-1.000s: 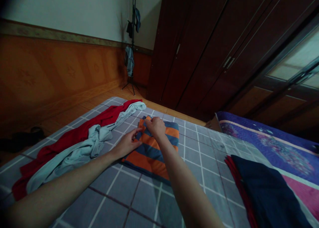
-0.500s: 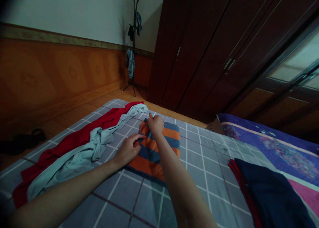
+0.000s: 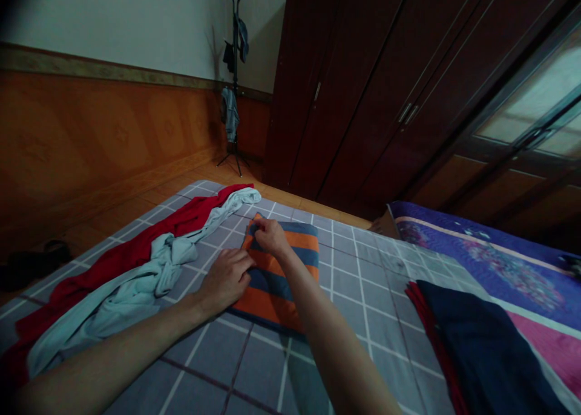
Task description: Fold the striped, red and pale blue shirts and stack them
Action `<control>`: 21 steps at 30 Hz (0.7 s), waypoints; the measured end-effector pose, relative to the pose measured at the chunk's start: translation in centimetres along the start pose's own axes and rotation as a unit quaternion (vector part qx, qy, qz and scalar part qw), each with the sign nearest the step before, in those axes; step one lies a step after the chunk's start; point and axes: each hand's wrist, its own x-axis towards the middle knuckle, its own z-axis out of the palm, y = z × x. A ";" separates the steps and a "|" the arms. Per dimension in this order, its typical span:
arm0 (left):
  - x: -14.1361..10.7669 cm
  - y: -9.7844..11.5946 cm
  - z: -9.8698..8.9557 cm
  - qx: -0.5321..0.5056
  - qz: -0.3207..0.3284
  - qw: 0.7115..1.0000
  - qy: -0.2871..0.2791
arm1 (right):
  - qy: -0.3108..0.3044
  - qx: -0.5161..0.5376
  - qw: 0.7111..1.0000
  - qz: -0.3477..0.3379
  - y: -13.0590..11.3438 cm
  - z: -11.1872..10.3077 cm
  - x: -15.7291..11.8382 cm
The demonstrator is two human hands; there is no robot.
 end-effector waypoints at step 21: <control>-0.6 -0.2 2.6 0.071 0.075 0.991 -0.090 | -0.015 -0.189 0.976 -0.109 3.5 0.7 -1.4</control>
